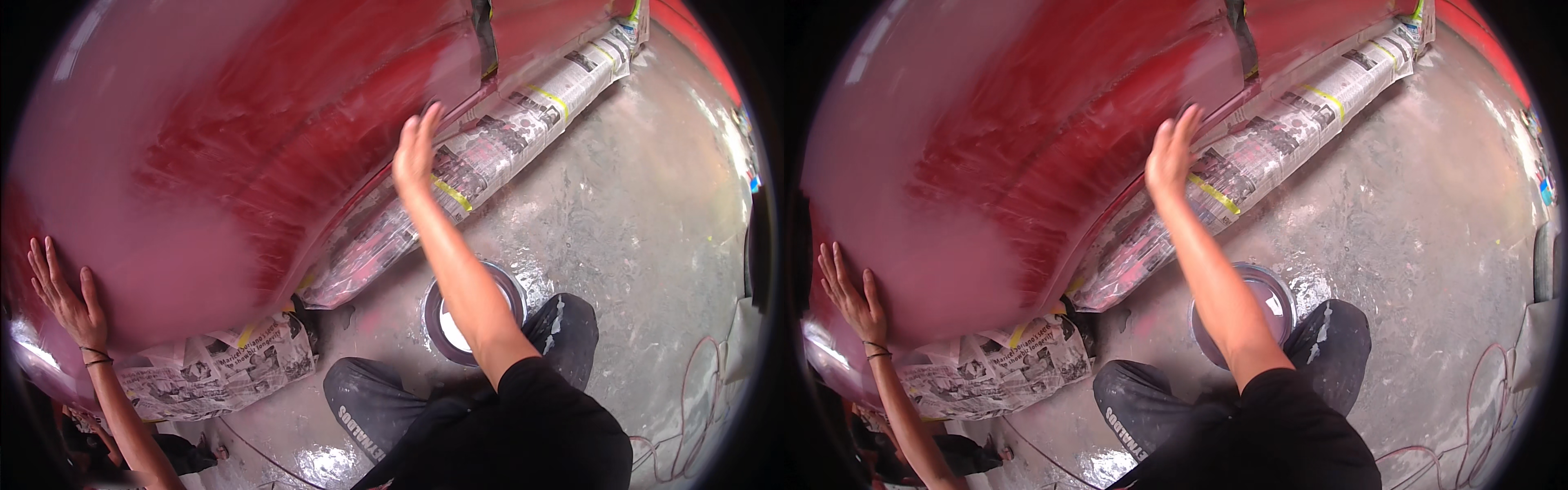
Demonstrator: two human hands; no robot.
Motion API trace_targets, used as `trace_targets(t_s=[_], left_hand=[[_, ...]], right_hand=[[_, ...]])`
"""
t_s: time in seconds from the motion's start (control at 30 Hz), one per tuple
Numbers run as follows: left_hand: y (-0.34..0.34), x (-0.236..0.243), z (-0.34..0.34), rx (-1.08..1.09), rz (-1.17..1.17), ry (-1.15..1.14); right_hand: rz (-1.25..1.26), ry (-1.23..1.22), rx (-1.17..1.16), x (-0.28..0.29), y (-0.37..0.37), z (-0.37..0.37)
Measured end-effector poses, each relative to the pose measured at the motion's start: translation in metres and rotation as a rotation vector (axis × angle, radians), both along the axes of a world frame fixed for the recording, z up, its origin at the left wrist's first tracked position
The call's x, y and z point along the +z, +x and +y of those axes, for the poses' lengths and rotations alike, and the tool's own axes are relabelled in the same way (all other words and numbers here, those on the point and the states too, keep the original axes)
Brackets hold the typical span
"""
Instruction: The person is sanding the hood and side panel of a red car using a sanding block and water. The person repeatedly dips the sanding block into a bucket of water and scrubs the car's surface in circular and back-and-forth motions.
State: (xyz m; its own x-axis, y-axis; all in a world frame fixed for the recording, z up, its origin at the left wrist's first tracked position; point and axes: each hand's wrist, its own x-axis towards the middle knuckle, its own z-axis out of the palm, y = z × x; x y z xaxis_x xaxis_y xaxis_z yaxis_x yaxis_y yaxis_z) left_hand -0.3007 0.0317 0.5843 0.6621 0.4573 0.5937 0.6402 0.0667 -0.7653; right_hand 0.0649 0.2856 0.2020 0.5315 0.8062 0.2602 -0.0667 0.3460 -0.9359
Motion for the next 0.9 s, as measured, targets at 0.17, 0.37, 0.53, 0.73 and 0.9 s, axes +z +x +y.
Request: trace_targets(t_s=[0.17, 0.37, 0.53, 0.73, 0.9], left_hand=[[0.002, 0.006, -0.005, 0.012, -0.002, 0.006], [0.002, 0.001, 0.007, -0.014, -0.012, -0.001], [0.002, 0.009, -0.015, 0.026, -0.001, 0.01], [-0.001, 0.004, 0.001, -0.052, -0.01, 0.066], [-0.003, -0.042, 0.016, -0.066, -0.123, 0.153]], right_hand=[[0.016, 0.04, 0.024, -0.01, 0.07, 0.052], [-0.031, 0.096, -0.129, 0.024, 0.052, 0.043], [-0.307, -0.055, -0.034, 0.068, -0.011, -0.011], [-0.211, 0.07, -0.125, 0.081, 0.079, 0.051], [-0.455, 0.296, 0.29, 0.009, -0.017, -0.088]])
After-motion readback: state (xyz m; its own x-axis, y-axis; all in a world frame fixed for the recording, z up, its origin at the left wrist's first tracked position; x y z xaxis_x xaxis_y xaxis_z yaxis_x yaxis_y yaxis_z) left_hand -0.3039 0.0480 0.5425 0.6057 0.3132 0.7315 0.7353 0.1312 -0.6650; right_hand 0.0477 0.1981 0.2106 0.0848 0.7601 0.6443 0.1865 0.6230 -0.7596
